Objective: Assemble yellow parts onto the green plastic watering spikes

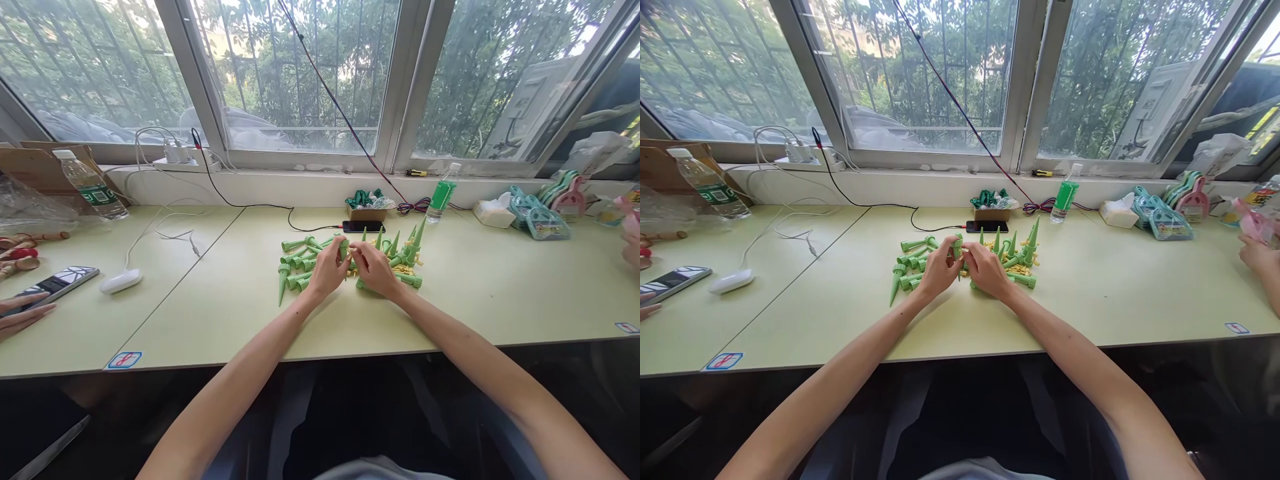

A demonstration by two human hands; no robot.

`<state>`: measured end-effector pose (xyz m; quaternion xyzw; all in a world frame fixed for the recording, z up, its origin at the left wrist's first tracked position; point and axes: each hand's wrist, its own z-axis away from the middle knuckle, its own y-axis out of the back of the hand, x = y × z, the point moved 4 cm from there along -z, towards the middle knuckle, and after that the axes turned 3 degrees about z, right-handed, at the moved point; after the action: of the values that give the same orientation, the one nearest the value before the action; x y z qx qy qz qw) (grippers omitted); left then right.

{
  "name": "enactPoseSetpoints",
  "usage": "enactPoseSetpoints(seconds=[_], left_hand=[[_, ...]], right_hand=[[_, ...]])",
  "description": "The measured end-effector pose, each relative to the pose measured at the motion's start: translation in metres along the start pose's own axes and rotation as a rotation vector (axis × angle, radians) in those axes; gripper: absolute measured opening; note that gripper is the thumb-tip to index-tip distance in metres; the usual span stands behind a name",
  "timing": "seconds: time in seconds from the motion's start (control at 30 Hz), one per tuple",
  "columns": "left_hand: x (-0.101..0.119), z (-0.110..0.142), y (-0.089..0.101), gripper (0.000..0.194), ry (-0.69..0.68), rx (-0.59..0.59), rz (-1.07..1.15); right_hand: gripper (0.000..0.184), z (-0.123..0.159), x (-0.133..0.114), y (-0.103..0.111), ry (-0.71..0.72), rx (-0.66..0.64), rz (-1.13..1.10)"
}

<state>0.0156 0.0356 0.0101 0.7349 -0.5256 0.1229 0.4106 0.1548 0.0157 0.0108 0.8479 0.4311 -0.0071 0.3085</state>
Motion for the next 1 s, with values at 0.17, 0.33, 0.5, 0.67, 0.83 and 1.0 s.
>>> enactPoseSetpoints(seconds=[0.17, 0.33, 0.5, 0.67, 0.83, 1.0], left_hand=[[0.0020, 0.0004, -0.0003, 0.032, -0.035, -0.001, -0.011], [0.0031, 0.0015, -0.0026, 0.032, -0.044, -0.020, -0.029], [0.0031, 0.0016, -0.0034, 0.036, -0.042, -0.034, -0.037], [0.0016, 0.0001, -0.0008, 0.037, -0.031, -0.006, -0.064], [0.0011, -0.0004, 0.0001, 0.034, -0.010, 0.009, -0.070], [0.0010, -0.0003, -0.0005, 0.033, -0.017, 0.010, -0.063]], right_hand=[[0.015, 0.0008, 0.0004, 0.0001, -0.013, -0.001, 0.015], [0.012, 0.0008, -0.0012, 0.0012, 0.022, 0.011, 0.000], [0.016, -0.0011, -0.0037, 0.0007, 0.048, -0.013, -0.013], [0.015, -0.0019, -0.0037, 0.0027, 0.038, 0.019, -0.013], [0.016, -0.0009, -0.0007, 0.0046, 0.004, 0.038, 0.009], [0.017, -0.0015, -0.0007, 0.0047, -0.006, 0.028, 0.016]])
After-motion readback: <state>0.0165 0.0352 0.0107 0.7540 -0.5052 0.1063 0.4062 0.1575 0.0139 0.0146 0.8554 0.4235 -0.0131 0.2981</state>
